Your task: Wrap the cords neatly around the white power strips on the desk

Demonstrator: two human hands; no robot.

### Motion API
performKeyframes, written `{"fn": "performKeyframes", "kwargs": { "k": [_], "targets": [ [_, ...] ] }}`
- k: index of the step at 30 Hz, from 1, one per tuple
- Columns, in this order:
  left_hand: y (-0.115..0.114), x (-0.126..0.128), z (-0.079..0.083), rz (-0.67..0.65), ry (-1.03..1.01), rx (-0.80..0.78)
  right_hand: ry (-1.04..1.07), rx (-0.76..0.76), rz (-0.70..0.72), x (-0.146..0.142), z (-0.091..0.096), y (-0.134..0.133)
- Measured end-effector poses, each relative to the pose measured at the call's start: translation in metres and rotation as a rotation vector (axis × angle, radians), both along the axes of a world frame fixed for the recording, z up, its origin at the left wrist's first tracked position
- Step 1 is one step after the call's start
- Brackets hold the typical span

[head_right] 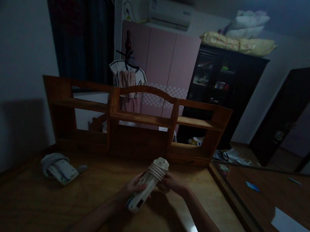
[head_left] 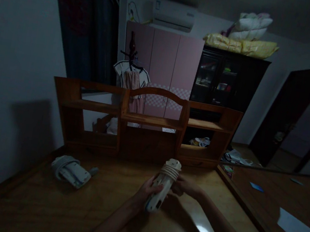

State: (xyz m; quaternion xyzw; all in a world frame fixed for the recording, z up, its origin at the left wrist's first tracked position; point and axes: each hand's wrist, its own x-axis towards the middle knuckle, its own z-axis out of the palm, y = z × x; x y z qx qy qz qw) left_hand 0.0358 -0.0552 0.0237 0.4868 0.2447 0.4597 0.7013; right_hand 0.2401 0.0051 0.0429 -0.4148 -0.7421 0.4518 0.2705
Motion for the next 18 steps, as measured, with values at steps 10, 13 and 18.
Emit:
{"fn": "performKeyframes", "kwargs": {
  "k": [10, 13, 18],
  "targets": [
    [0.015, -0.006, -0.012, 0.241, 0.09, 0.033, 0.071, -0.048, -0.064, -0.019, 0.001, -0.012],
    [0.012, -0.004, -0.01, 0.273, 0.107, 0.087, 0.171, 0.014, -0.149, -0.03, 0.005, -0.024],
    [0.002, 0.002, -0.012, 0.406, 0.279, 0.379, 0.384, 0.245, -0.282, -0.046, 0.004, -0.04]
  ]
}}
